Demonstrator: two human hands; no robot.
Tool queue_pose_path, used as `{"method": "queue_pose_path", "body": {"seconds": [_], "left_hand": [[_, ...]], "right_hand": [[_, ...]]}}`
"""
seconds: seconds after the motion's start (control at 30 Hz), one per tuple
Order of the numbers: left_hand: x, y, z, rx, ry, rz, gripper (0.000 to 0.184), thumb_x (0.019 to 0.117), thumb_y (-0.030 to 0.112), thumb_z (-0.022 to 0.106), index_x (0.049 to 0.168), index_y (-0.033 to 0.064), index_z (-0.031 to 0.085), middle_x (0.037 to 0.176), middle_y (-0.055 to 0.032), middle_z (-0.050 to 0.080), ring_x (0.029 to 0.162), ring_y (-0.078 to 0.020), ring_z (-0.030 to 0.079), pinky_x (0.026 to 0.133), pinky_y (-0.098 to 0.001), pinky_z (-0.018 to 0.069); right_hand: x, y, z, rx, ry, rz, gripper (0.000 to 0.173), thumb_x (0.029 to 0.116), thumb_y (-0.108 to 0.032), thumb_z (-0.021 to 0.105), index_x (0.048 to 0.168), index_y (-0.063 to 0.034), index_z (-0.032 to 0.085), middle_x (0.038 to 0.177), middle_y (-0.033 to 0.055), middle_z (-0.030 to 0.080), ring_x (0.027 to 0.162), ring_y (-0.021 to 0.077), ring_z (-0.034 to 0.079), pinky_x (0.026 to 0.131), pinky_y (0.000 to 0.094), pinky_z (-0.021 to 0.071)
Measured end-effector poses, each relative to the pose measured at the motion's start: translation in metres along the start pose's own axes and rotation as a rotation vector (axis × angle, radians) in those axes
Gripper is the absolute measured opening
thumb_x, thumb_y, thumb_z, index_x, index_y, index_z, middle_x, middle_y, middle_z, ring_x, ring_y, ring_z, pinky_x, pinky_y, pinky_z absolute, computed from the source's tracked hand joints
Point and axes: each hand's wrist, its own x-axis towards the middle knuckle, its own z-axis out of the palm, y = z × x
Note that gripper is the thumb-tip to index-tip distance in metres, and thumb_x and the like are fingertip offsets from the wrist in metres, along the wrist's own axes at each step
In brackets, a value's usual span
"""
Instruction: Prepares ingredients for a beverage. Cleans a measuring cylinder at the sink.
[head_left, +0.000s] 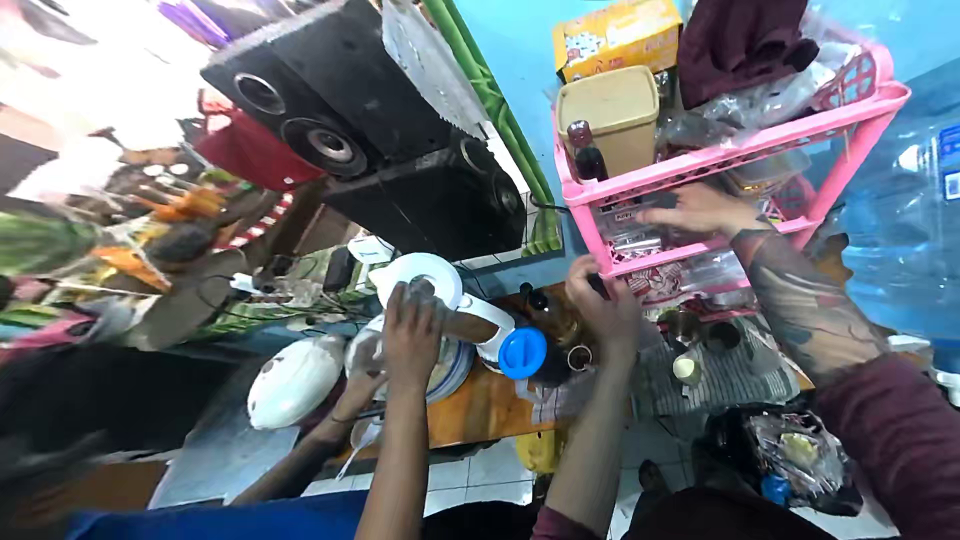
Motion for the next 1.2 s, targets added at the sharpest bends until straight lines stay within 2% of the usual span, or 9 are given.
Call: {"method": "queue_pose_path", "body": {"seconds": [0.13,0.3,0.47,0.57,0.7,0.83,0.97,1.1,1.2], "left_hand": [[0.0,0.011,0.018,0.033,-0.005,0.131,0.025,0.0865,0.005,0.062,0.111,0.0091,0.058,0.132,-0.0112,0.058,0.131,-0.0273,0.05,0.109,-0.045,0.0455],[0.015,0.015,0.033,0.343,-0.196,0.203,0.026,0.0858,0.01,0.06,0.11,0.0117,0.069,0.143,-0.0082,0.056,0.136,-0.0324,0.047,0.11,-0.0542,0.0385],[0.024,0.018,0.042,0.597,-0.335,0.202,0.068,0.0797,0.009,0.063,0.146,0.015,0.052,0.167,-0.0017,0.031,0.139,-0.032,0.041,0.094,-0.0539,0.0417],[0.025,0.014,0.047,0.628,-0.309,0.207,0.067,0.078,0.009,0.064,0.144,0.0138,0.054,0.163,-0.0044,0.037,0.135,-0.0321,0.046,0.091,-0.0535,0.0428],[0.022,0.006,0.052,0.549,-0.24,0.217,0.059,0.0797,0.01,0.06,0.138,0.0113,0.058,0.158,-0.0051,0.046,0.138,-0.0298,0.046,0.098,-0.054,0.0395],[0.02,0.012,0.044,0.298,-0.19,0.219,0.057,0.0846,0.017,0.059,0.139,0.0045,0.053,0.15,-0.0115,0.053,0.138,-0.0307,0.047,0.102,-0.054,0.0394],[0.001,0.036,0.025,-0.093,-0.278,0.253,0.056,0.0993,0.034,0.061,0.143,0.0011,0.051,0.147,-0.0175,0.053,0.14,-0.03,0.046,0.116,-0.0522,0.035],[-0.042,0.054,-0.006,-0.223,-0.454,0.087,0.022,0.1018,0.019,0.063,0.117,0.0065,0.072,0.125,-0.0071,0.067,0.121,-0.0194,0.061,0.101,-0.0376,0.0523],[-0.093,0.038,-0.034,-0.257,-0.662,0.016,0.018,0.0987,0.018,0.066,0.11,0.0066,0.075,0.121,-0.0068,0.069,0.119,-0.0209,0.061,0.103,-0.0403,0.0518]], "right_hand": [[0.02,-0.013,-0.016,-0.163,-0.344,0.256,0.096,0.0788,-0.089,0.054,0.119,-0.0031,0.072,0.116,0.0232,0.07,0.115,0.0408,0.064,0.099,0.0699,0.0434],[0.028,-0.012,-0.018,-0.059,-0.521,0.246,0.076,0.0961,-0.07,0.05,0.129,-0.0035,0.067,0.128,0.0212,0.066,0.124,0.0365,0.059,0.106,0.0645,0.0404],[0.011,0.001,-0.011,-0.075,-0.139,0.021,0.074,0.0801,-0.067,0.076,0.129,-0.0119,0.067,0.116,0.0158,0.07,0.113,0.0309,0.066,0.098,0.0625,0.048],[-0.026,-0.031,-0.015,0.08,-0.012,0.011,0.062,0.0817,-0.033,0.087,0.134,-0.0099,0.065,0.131,0.0148,0.066,0.125,0.0266,0.061,0.11,0.0523,0.0446],[-0.021,0.032,0.014,-0.012,0.299,-0.526,0.044,0.0969,-0.037,0.068,0.13,-0.0077,0.07,0.126,0.0132,0.07,0.122,0.0224,0.064,0.108,0.0417,0.0491],[-0.049,0.044,0.032,-0.016,0.607,-0.733,0.022,0.0964,-0.011,0.069,0.114,0.0012,0.075,0.133,0.0173,0.067,0.131,0.0295,0.06,0.113,0.0429,0.0481],[-0.109,0.037,0.067,0.372,0.69,-0.605,0.014,0.0897,-0.003,0.076,0.103,0.0019,0.077,0.127,0.018,0.068,0.121,0.0238,0.065,0.102,0.0366,0.0566],[-0.188,0.031,0.112,0.652,0.585,-0.332,0.016,0.0841,-0.002,0.079,0.099,-0.0011,0.076,0.128,0.0122,0.067,0.103,0.0129,0.069,0.08,0.0253,0.0608],[-0.245,0.04,0.143,0.82,0.447,-0.187,0.035,0.0915,-0.006,0.073,0.126,-0.0087,0.064,0.131,0.0074,0.067,0.118,0.0204,0.066,0.096,0.0382,0.0591]]}}
